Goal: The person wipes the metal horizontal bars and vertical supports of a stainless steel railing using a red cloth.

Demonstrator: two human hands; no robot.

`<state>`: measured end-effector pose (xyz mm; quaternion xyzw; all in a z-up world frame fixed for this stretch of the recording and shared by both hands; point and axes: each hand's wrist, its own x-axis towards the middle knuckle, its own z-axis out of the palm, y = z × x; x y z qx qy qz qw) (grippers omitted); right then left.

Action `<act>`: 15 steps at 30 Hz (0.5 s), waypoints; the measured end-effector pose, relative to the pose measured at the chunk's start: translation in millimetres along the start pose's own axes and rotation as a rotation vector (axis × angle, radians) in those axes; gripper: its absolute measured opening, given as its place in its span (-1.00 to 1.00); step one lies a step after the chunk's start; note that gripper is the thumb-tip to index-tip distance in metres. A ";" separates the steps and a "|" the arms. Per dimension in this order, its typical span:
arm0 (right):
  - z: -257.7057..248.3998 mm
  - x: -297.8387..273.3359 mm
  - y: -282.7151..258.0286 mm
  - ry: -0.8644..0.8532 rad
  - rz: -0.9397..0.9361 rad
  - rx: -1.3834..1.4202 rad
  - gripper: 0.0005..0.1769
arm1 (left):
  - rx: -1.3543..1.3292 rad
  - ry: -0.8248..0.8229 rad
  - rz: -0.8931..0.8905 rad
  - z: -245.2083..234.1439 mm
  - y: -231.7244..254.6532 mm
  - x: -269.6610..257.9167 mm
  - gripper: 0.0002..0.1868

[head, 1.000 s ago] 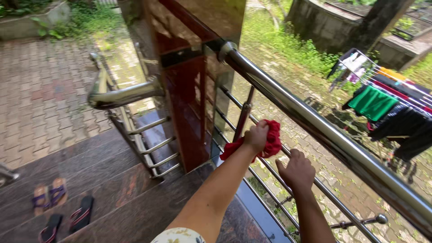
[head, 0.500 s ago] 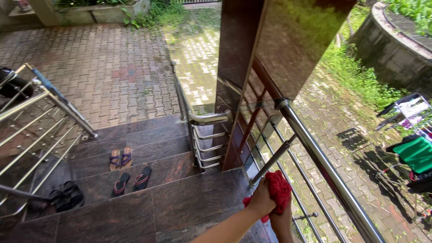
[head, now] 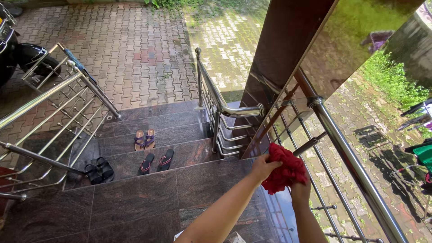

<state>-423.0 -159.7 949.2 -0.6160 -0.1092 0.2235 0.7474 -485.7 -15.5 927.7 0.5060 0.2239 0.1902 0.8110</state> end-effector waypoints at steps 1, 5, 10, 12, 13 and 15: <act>9.8 3.8 -3.2 0.024 0.029 -0.023 -0.59 | -0.002 0.052 0.021 -9.0 3.5 9.6 -0.71; 39.7 19.3 -0.8 0.057 0.154 -0.109 -0.45 | 0.098 0.296 0.055 -42.0 20.6 32.1 -0.70; 102.6 25.2 -21.0 -0.230 -0.163 -0.069 0.29 | 0.023 0.420 -0.013 -76.8 40.6 50.9 -0.71; 128.3 16.8 -36.1 -0.337 -0.515 -0.547 0.39 | -0.012 0.426 -0.044 -88.3 49.5 54.7 -0.70; 140.0 12.3 -41.4 -0.391 -0.688 -0.788 0.45 | -0.056 0.396 -0.051 -92.3 53.4 54.0 -0.71; 164.0 10.3 -43.4 -0.343 -0.524 -0.838 0.39 | -0.072 0.324 -0.073 -98.8 63.5 56.8 -0.73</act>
